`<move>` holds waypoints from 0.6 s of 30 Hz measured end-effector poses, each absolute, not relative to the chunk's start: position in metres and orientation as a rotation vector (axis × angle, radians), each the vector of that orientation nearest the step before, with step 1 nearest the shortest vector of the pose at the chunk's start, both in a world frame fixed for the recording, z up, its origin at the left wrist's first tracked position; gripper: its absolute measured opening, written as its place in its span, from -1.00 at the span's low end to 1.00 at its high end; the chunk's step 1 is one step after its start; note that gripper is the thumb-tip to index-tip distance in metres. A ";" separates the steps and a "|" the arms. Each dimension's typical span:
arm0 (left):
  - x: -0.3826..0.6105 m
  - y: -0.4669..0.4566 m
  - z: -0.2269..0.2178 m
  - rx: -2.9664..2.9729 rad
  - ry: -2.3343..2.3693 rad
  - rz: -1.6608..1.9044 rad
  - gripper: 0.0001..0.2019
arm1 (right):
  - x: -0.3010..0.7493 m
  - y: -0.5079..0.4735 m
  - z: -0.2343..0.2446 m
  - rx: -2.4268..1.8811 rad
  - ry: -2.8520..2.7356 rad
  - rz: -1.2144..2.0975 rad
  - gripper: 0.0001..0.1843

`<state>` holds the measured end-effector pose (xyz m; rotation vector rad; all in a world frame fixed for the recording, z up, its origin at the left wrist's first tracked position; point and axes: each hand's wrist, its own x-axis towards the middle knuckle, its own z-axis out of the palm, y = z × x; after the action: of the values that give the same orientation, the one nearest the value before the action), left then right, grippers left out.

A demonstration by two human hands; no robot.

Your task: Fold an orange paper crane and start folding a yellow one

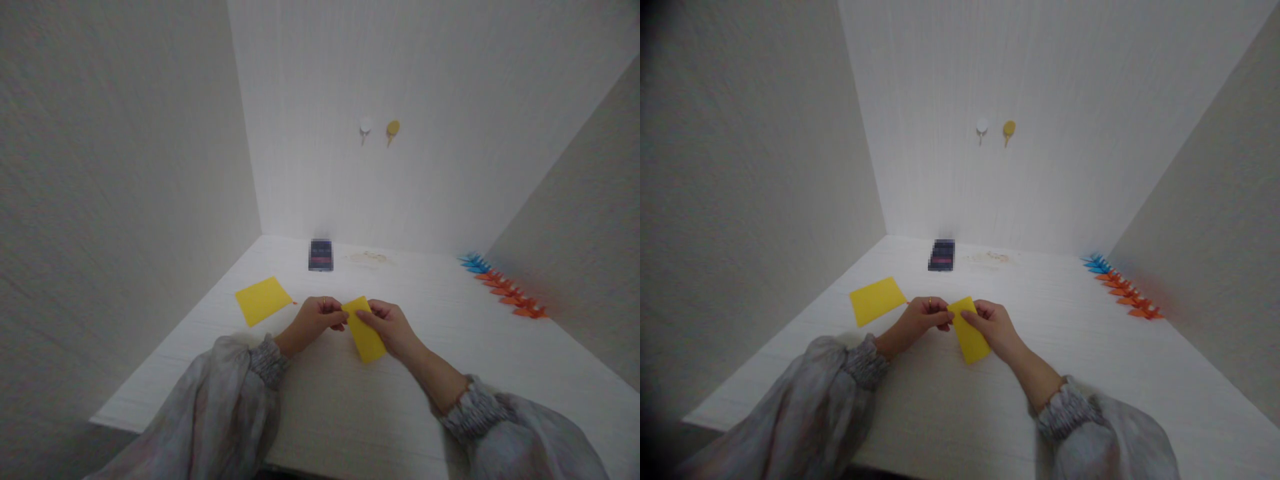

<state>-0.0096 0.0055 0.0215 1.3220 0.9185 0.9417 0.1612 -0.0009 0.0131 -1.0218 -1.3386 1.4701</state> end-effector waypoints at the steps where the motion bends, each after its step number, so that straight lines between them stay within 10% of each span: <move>1: -0.010 0.005 0.022 1.324 0.915 0.939 -0.81 | 0.162 0.000 0.012 -1.022 -1.337 1.468 -0.76; 18: -0.009 0.002 0.025 1.286 0.852 0.945 -0.83 | 0.162 -0.001 0.012 -1.015 -1.306 1.467 -0.78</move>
<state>-0.0092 0.0020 0.0246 1.2860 0.8516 0.9452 0.1623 -0.0011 0.0117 -1.0148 -1.3064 1.4674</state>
